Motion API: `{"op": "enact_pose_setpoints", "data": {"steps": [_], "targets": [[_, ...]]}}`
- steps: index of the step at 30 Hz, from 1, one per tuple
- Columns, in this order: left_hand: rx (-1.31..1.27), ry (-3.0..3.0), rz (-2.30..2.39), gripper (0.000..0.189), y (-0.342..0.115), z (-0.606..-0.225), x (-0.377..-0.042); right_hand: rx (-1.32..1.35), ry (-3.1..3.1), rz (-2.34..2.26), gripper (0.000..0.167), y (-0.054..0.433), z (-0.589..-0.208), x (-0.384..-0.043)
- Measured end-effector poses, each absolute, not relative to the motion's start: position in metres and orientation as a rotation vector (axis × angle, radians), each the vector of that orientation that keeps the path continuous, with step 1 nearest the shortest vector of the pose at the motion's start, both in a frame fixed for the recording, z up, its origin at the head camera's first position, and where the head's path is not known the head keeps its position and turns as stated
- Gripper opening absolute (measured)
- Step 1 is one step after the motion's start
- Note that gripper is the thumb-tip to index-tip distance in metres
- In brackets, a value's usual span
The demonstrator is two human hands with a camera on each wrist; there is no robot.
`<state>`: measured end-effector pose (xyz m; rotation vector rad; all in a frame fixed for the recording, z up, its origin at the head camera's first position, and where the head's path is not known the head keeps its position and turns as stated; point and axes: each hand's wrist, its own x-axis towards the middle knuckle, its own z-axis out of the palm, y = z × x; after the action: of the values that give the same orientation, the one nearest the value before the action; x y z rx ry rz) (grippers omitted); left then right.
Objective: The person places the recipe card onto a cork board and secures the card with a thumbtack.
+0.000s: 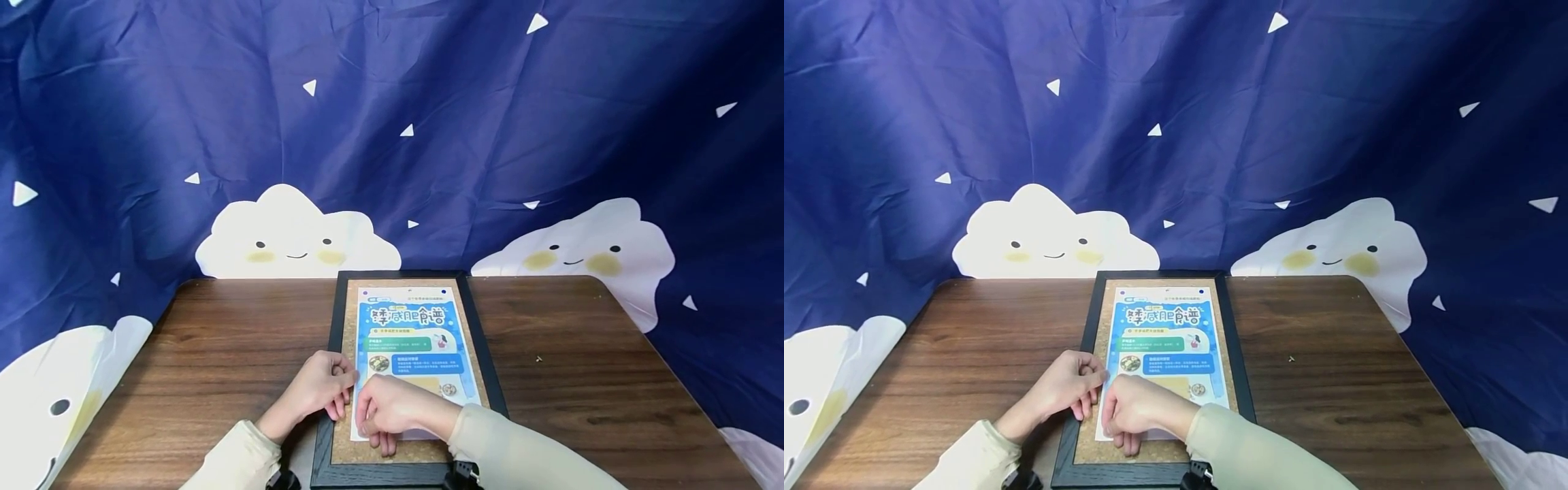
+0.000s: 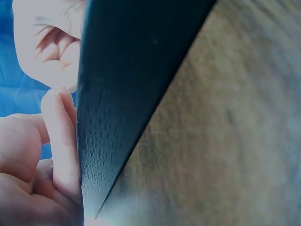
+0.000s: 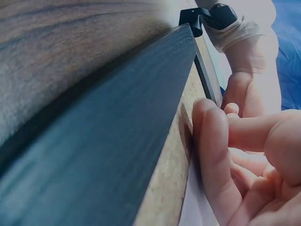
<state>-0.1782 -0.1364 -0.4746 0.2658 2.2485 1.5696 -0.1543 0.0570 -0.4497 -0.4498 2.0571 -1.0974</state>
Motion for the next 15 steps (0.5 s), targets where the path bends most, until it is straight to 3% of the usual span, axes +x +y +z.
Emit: {"op": "enact_pose_setpoints", "data": {"steps": [10, 15], "targets": [[0.26, 2.236, 1.577, 0.014, -0.136, -0.477, -0.176, -0.645, 1.924, -1.216, 0.011, 0.082, -0.449, -0.153], [0.271, 2.247, 1.58, 0.013, -0.136, -0.476, -0.176, -0.755, 2.006, -1.262, 0.019, 0.118, -0.437, -0.156]]}}
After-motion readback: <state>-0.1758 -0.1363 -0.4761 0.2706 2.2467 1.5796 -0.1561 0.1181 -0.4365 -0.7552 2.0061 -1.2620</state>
